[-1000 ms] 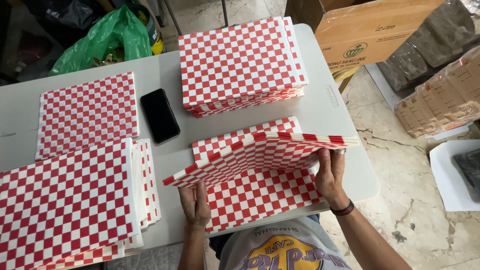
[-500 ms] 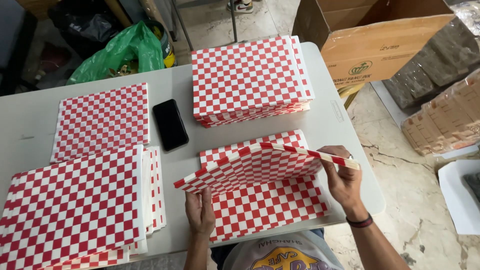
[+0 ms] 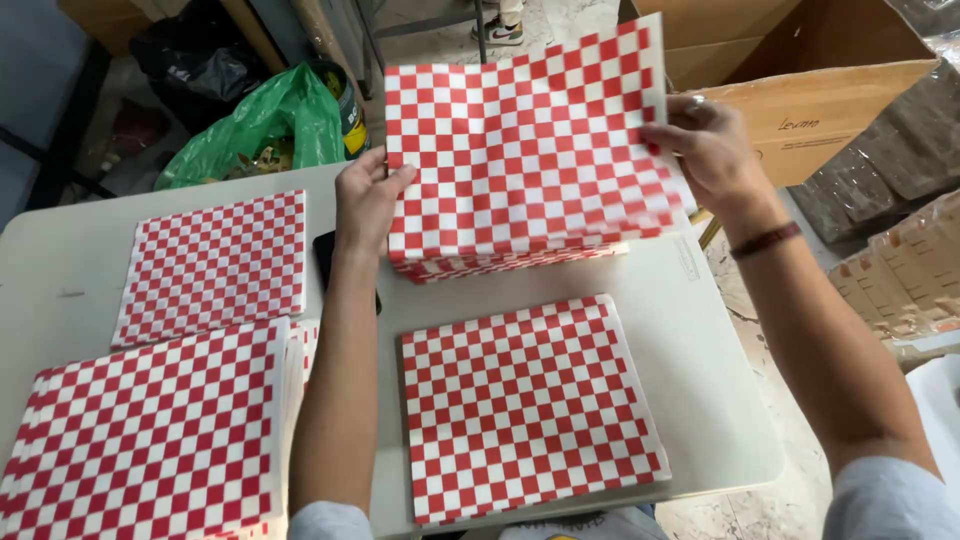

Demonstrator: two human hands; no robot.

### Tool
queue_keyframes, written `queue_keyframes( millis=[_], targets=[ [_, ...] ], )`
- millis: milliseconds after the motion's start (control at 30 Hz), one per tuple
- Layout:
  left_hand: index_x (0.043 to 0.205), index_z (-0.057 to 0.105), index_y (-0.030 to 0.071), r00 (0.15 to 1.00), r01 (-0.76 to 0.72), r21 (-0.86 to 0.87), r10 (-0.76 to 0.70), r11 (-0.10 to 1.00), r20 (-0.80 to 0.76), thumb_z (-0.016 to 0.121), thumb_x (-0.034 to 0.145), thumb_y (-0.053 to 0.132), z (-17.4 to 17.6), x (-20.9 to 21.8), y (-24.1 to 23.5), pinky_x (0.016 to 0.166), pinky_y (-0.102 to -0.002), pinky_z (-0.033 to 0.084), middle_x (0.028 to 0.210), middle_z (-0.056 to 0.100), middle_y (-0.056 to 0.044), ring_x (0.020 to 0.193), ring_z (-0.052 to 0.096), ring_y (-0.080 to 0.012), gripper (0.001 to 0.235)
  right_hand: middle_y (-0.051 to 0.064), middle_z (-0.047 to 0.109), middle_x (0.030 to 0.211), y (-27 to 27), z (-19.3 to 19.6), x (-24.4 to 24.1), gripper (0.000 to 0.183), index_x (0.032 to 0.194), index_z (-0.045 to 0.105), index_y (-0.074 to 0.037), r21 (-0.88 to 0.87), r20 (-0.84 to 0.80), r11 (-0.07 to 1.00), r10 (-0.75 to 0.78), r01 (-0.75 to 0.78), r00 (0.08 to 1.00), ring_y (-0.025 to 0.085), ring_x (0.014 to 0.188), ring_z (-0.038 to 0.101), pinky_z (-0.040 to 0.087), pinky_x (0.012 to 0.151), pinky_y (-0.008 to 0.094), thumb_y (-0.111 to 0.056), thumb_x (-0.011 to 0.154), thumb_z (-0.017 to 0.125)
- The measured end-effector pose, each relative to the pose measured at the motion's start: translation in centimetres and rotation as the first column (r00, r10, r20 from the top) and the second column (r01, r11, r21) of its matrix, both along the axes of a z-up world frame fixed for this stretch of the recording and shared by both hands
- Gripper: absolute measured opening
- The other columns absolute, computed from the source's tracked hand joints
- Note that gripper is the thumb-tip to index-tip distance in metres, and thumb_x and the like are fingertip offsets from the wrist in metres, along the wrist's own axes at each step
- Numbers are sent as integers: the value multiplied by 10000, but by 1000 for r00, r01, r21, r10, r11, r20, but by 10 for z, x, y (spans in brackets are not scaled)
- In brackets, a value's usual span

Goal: Folding and stacking checkered paper sheets on a table

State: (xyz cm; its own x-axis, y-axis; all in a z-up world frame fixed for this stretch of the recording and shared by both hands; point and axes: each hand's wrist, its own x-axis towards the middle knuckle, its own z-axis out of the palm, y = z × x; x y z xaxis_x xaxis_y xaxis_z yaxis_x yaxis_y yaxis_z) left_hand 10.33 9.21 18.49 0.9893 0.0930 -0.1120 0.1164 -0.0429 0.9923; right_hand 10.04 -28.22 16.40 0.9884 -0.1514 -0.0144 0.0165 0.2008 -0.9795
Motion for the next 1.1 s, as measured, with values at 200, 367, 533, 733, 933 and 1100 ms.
queue_keyframes(
  millis=[200, 367, 533, 733, 933, 1100],
  targets=[
    [1240, 625, 76, 989, 26, 68, -16, 997, -146, 733, 841, 218, -35, 60, 3, 738, -291, 628, 1118, 778, -63, 947, 777, -186, 437, 96, 755, 1063, -7, -51, 55, 279, 1111, 685, -53, -82, -177, 996, -45, 31, 983, 187, 899, 747, 673, 738, 324, -33, 842, 755],
    [1215, 629, 81, 989, 33, 76, -22, 997, -148, 718, 852, 217, -43, 64, 3, 747, -293, 631, 1103, 782, -56, 952, 782, -187, 397, 117, 731, 1123, -1, -42, 51, 351, 1158, 610, -36, -75, -207, 997, 10, -26, 978, 210, 971, 751, 673, 831, 326, -38, 838, 755],
    [1282, 615, 64, 985, 28, 34, -22, 999, -173, 723, 848, 189, -53, 64, 2, 760, -309, 648, 1140, 777, -70, 953, 780, -196, 465, 86, 727, 1184, 2, -41, 50, 363, 1207, 611, -63, -180, -246, 982, 8, -54, 969, 194, 1026, 743, 667, 842, 338, -99, 869, 737],
    [1244, 637, 68, 983, 20, 44, -12, 999, -183, 718, 836, 179, -60, 67, 1, 755, -301, 645, 1131, 780, -67, 955, 776, -186, 430, 61, 744, 1152, 0, -50, 55, 380, 1223, 649, -82, -214, -229, 974, 25, -75, 973, 160, 982, 742, 660, 807, 301, -109, 855, 737],
    [1113, 681, 72, 976, 94, 266, -37, 959, -214, 689, 862, 200, -65, 64, -4, 725, -306, 638, 1086, 790, -60, 892, 782, -184, 283, 72, 722, 1163, 0, -65, 60, 363, 1221, 585, -43, -367, -264, 923, 21, -120, 964, 187, 1007, 718, 632, 744, 328, -128, 899, 732],
    [800, 681, 151, 992, 99, 727, -10, 679, -125, 585, 790, 268, -66, 66, -9, 644, -388, 541, 940, 778, 5, 805, 722, -233, 151, 2, 680, 926, 9, -51, 59, 234, 1072, 652, -100, -593, -338, 792, -84, -143, 937, 100, 759, 586, 434, 579, 244, -131, 857, 740]
  ],
)
